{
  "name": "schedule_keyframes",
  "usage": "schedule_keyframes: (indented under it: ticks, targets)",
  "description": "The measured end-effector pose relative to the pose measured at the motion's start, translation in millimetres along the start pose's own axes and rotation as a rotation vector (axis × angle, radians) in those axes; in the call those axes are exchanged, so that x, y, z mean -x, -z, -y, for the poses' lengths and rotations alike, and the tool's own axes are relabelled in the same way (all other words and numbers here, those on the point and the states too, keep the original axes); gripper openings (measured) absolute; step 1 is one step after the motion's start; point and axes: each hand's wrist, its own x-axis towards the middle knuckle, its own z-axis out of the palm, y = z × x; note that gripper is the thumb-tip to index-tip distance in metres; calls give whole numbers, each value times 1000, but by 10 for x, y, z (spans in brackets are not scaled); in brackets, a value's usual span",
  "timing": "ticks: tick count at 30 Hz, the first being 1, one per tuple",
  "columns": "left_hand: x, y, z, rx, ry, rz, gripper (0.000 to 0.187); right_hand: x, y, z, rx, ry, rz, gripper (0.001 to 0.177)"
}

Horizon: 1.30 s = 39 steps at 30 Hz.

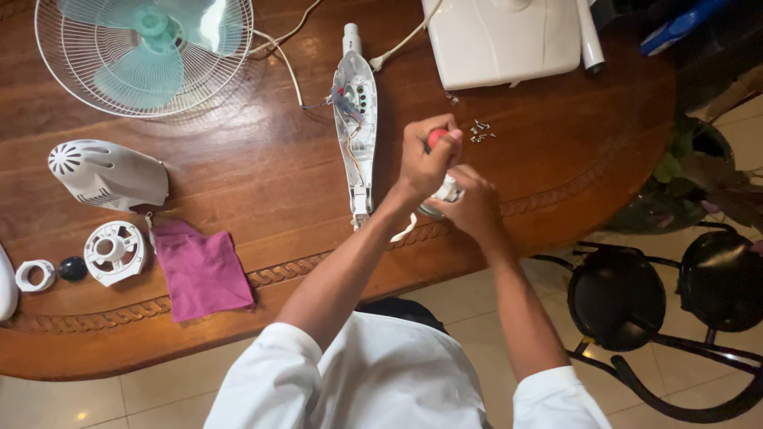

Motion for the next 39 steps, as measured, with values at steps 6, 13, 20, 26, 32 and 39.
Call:
schedule_keyframes:
  ticks: [6, 13, 20, 26, 32, 39]
  targets:
    - [-108, -106, -126, -53, 148, 377, 31, 101, 121, 45, 0, -150, 141, 50]
    - [22, -345, -488, -71, 119, 222, 25, 179, 107, -66, -117, -73, 28, 53]
    - [-6, -373, -227, 122, 229, 195, 51, 219, 140, -117, -129, -125, 44, 49]
    - [-39, -542, -357, -366, 100, 109, 44, 211, 131, 46, -313, -138, 15, 50]
    - [-72, -537, -355, -458, 13, -167, 45, 162, 101, 58, -129, -130, 12, 43]
    - [-197, -373, -240, -395, 125, 216, 48, 130, 56, 185, -61, -151, 56, 51]
